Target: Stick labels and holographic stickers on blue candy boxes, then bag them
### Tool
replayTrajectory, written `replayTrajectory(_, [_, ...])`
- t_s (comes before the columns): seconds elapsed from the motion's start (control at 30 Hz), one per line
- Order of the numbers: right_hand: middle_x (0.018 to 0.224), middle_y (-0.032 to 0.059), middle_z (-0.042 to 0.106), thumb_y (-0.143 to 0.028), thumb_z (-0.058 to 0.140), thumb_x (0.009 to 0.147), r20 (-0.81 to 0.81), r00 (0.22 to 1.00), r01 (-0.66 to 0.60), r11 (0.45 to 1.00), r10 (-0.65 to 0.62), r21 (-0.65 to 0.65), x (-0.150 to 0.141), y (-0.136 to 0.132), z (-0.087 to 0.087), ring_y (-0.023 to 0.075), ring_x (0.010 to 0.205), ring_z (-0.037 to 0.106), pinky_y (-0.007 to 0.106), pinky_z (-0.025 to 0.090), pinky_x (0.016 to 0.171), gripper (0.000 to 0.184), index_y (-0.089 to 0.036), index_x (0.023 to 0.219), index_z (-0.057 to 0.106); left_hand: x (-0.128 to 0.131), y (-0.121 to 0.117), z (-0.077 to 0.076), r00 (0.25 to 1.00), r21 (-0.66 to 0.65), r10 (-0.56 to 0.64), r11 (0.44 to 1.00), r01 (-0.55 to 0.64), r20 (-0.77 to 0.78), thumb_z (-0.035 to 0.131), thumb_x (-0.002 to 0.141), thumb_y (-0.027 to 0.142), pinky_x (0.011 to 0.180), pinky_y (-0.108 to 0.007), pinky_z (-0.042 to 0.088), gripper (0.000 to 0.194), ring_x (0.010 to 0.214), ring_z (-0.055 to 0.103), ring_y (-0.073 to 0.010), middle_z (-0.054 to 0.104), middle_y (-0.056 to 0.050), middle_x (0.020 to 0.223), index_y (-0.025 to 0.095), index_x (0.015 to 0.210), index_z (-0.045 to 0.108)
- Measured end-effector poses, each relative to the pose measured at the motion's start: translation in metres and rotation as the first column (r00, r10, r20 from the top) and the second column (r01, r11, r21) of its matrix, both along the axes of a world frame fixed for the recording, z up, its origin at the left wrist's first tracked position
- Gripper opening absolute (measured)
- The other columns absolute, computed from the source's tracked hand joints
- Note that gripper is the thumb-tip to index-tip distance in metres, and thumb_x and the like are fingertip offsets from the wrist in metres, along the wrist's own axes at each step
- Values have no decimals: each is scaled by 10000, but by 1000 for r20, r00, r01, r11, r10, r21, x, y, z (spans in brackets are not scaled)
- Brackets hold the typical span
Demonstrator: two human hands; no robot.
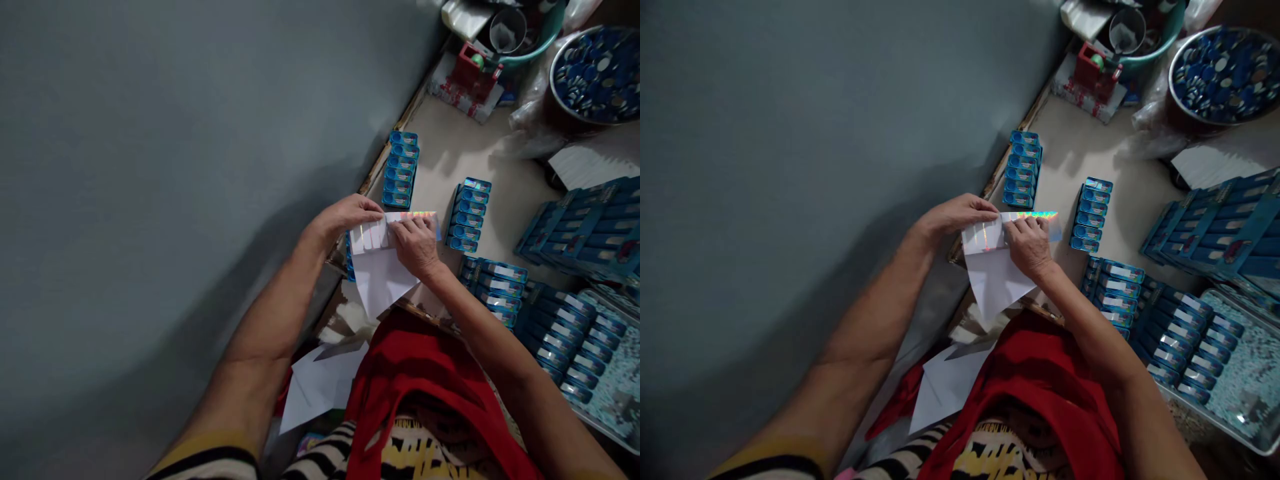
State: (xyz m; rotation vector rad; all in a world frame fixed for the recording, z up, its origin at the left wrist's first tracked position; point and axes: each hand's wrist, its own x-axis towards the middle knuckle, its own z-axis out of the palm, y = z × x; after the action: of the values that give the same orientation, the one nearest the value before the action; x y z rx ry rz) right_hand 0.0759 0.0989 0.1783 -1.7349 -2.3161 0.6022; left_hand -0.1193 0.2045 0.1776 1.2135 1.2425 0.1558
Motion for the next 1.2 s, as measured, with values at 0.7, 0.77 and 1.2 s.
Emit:
replayTrajectory(0.7, [685,-11,630,-520,882,691,-594,517,202,763,-616,-615,178,-1,24,129,646,501,286,386,608,365,-218,759,688,124,-84,-16,952,250,273,921,-300,139,678,884,719,982,-444,565,592,1060,739,-310,795,-184,1128,178,1104,771])
replayTrajectory(0.77, [670,-15,627,-523,913,644,-572,498,201,728,-652,-656,180,14,14,120,637,493,277,390,604,396,-210,740,690,146,-73,-15,880,-51,321,945,-324,349,687,778,878,879,-401,605,810,978,764,-282,802,-174,1080,158,1146,746])
replayTrajectory(1.2, [533,-36,545,-399,791,710,-292,566,539,615,-771,-576,195,88,-50,120,524,459,266,337,528,227,-192,680,701,201,2,-74,826,-106,522,853,-512,214,788,831,216,622,-222,556,118,630,722,-136,746,-23,696,137,867,707])
